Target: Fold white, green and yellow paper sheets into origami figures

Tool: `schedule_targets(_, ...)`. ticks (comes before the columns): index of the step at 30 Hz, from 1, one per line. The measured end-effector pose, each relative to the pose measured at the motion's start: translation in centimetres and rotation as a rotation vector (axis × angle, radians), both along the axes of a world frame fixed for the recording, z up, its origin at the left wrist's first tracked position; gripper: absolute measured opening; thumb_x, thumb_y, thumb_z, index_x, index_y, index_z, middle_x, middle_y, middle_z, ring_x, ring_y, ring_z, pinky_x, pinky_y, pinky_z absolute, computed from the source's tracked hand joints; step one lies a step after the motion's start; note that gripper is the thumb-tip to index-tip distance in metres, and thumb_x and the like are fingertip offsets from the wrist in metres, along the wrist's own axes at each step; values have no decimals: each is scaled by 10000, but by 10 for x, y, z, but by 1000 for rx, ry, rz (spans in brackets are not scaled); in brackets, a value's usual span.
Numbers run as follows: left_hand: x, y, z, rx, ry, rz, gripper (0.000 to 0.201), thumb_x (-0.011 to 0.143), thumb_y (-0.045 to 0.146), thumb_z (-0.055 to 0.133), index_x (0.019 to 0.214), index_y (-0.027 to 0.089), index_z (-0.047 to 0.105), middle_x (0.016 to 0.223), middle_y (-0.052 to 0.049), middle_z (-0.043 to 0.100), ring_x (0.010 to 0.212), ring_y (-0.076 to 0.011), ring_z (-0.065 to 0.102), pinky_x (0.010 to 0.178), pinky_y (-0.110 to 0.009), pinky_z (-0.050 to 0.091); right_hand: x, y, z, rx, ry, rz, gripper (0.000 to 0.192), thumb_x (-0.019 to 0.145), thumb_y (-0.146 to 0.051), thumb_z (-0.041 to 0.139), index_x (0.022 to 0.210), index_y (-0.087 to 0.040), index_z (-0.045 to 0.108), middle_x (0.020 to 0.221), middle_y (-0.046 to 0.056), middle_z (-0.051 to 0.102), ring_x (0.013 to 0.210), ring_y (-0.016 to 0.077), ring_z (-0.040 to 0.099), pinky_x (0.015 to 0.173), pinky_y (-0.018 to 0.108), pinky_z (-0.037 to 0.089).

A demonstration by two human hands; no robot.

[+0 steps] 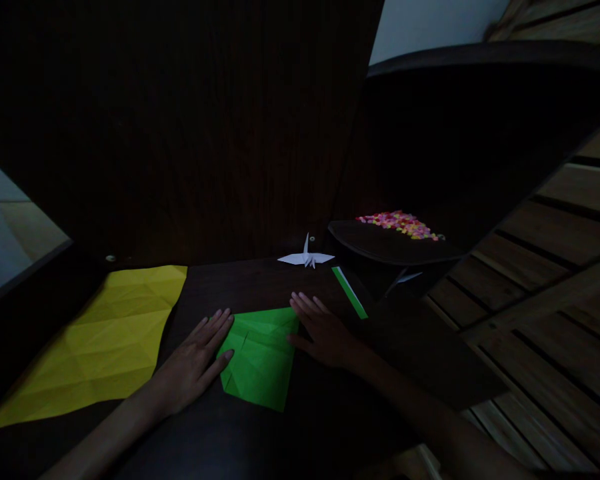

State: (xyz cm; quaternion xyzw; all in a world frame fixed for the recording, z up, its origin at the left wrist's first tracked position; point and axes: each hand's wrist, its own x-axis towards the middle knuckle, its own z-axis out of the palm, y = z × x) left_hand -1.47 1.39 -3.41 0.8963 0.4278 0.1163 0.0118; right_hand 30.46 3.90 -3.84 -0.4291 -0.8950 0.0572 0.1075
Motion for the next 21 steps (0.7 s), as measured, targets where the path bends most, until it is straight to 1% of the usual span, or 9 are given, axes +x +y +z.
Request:
schedule_targets(6, 0, 0, 0, 13, -8, -8, 609, 966, 412, 378, 1487, 151, 205, 1527, -128, 285, 1405, -276, 248, 1109, -488, 319, -1, 0, 3, -28, -5, -4, 745, 933, -576, 354, 1503, -166, 107, 1558, 101, 144, 1433, 269, 110, 1159, 495, 170)
schedule_targets(8, 0, -1, 1, 13, 1, -6, 606, 966, 415, 373, 1484, 144, 214, 1523, -133, 293, 1403, -277, 255, 1105, -489, 325, -2, -1, 6, -35, -13, 0, 765, 923, -589, 366, 1502, -156, 115, 1556, 111, 144, 1433, 278, 107, 1161, 503, 149)
schedule_targets(12, 0, -1, 2, 27, 11, -10, 600, 968, 421, 367, 1479, 135, 232, 1518, -140, 305, 1399, -279, 267, 1101, -490, 330, -6, 0, 12, -21, -3, 25, 798, 900, -613, 399, 1494, -137, 160, 1542, 146, 190, 1427, 298, 136, 1161, 527, 95)
schedule_targets(16, -2, -1, 0, 56, -16, -22, 592, 969, 420, 370, 1481, 157, 233, 1514, -131, 319, 1393, -278, 284, 1099, -480, 337, -16, 0, 19, -57, -2, 89, 768, 911, -600, 391, 1491, -146, 176, 1540, 146, 202, 1431, 287, 119, 1158, 529, 90)
schedule_targets(21, -3, -1, -2, 41, -1, -16, 591, 968, 427, 370, 1474, 146, 248, 1520, -133, 302, 1401, -271, 264, 1113, -481, 314, -38, 2, 26, -152, 4, 200, 760, 914, -588, 402, 1492, -153, 171, 1546, 137, 181, 1437, 274, 79, 1163, 510, 88)
